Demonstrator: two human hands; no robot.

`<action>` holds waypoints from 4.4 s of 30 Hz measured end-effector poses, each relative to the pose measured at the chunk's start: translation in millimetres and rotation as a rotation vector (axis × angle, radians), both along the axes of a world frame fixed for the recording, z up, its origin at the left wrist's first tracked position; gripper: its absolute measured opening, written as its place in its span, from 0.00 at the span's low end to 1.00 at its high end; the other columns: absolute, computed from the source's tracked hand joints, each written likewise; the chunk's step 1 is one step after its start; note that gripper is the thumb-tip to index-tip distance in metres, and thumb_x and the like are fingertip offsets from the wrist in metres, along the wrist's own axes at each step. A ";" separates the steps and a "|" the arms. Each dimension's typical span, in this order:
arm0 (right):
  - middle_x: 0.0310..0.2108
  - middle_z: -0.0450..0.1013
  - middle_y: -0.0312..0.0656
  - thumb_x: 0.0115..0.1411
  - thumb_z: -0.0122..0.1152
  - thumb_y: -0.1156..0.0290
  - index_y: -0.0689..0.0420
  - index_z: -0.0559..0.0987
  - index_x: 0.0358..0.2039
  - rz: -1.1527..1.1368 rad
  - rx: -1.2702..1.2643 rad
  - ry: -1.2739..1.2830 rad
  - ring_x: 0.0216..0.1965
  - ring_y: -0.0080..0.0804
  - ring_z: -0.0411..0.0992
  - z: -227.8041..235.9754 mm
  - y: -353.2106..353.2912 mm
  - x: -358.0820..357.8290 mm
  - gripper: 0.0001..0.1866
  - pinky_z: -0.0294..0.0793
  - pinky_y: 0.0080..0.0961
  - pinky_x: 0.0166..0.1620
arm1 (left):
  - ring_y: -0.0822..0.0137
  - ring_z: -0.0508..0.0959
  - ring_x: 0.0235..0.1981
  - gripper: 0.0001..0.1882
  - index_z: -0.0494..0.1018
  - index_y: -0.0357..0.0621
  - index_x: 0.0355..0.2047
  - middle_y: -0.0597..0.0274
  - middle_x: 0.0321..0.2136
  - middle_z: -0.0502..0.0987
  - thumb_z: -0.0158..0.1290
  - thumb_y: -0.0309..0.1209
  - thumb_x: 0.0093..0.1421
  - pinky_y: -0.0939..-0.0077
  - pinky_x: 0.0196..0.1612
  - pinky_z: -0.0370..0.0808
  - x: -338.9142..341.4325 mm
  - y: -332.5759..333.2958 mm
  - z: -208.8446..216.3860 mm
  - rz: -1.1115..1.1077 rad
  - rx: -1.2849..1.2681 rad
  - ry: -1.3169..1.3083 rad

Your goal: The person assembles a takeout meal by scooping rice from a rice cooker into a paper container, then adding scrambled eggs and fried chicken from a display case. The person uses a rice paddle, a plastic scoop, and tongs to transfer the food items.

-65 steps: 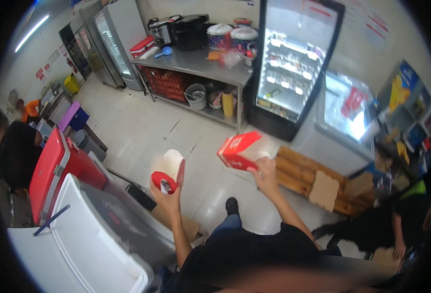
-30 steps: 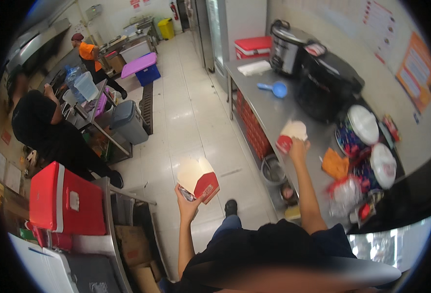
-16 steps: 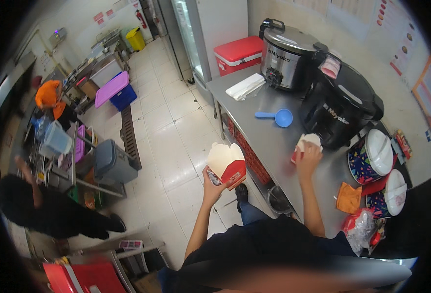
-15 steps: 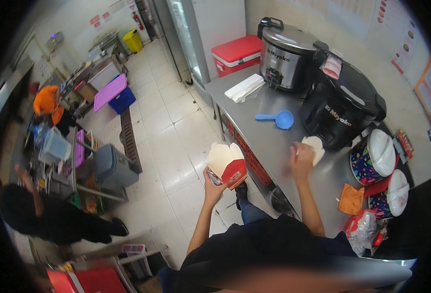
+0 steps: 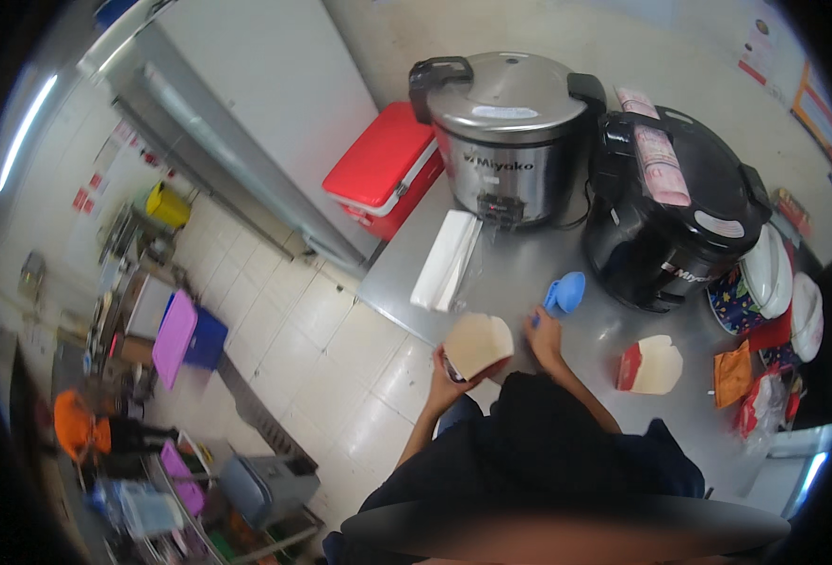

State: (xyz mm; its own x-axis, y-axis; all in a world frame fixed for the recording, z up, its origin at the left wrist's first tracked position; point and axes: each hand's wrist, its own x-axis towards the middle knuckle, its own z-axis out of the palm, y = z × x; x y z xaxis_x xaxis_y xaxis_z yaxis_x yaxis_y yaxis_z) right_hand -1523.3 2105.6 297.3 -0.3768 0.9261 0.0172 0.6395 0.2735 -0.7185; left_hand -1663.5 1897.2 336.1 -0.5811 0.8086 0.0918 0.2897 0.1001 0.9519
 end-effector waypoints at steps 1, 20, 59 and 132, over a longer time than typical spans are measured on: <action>0.29 0.74 0.53 0.54 0.58 0.69 0.58 0.74 0.38 -0.048 0.084 0.088 0.33 0.54 0.74 5.2 -5.4 8.3 0.12 0.71 0.42 0.36 | 0.57 0.66 0.56 0.57 0.48 0.38 0.58 0.49 0.53 0.65 0.74 0.36 0.34 0.64 0.58 0.64 -12.6 14.5 -5.4 -0.080 -0.027 0.037; 0.31 0.65 0.43 0.52 0.47 0.85 0.62 0.74 0.39 -1.077 0.686 0.105 0.30 0.33 0.68 179.3 -136.7 -107.8 0.14 0.68 0.26 0.33 | 0.50 0.78 0.31 0.17 0.71 0.40 0.41 0.54 0.42 0.72 0.60 0.30 0.51 0.62 0.34 0.76 -337.1 420.6 287.2 0.065 0.395 1.020; 0.28 0.72 0.43 0.49 0.55 0.76 0.60 0.73 0.34 -0.221 0.979 -0.609 0.32 0.37 0.74 358.7 181.1 -206.6 0.10 0.72 0.31 0.35 | 0.49 0.79 0.35 0.12 0.78 0.39 0.26 0.44 0.30 0.78 0.63 0.30 0.39 0.59 0.39 0.76 -121.9 605.3 616.0 -0.209 0.918 1.618; 0.21 0.70 0.33 0.58 0.60 0.65 0.61 0.76 0.41 -0.189 0.098 0.238 0.19 0.18 0.66 601.7 311.4 250.7 0.15 0.67 0.14 0.21 | 0.55 0.78 0.43 0.28 0.70 0.53 0.54 0.63 0.49 0.75 0.59 0.34 0.51 0.68 0.43 0.75 132.5 424.1 456.7 -0.509 1.003 0.966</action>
State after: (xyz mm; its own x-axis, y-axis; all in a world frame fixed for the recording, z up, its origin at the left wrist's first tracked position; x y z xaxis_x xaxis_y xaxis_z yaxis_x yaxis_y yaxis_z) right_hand -1272.6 2417.0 899.0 -0.1733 0.9688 0.1770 0.5027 0.2415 -0.8300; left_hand -1531.1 2321.2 792.8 0.3483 0.2683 0.8982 0.6370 -0.7707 -0.0168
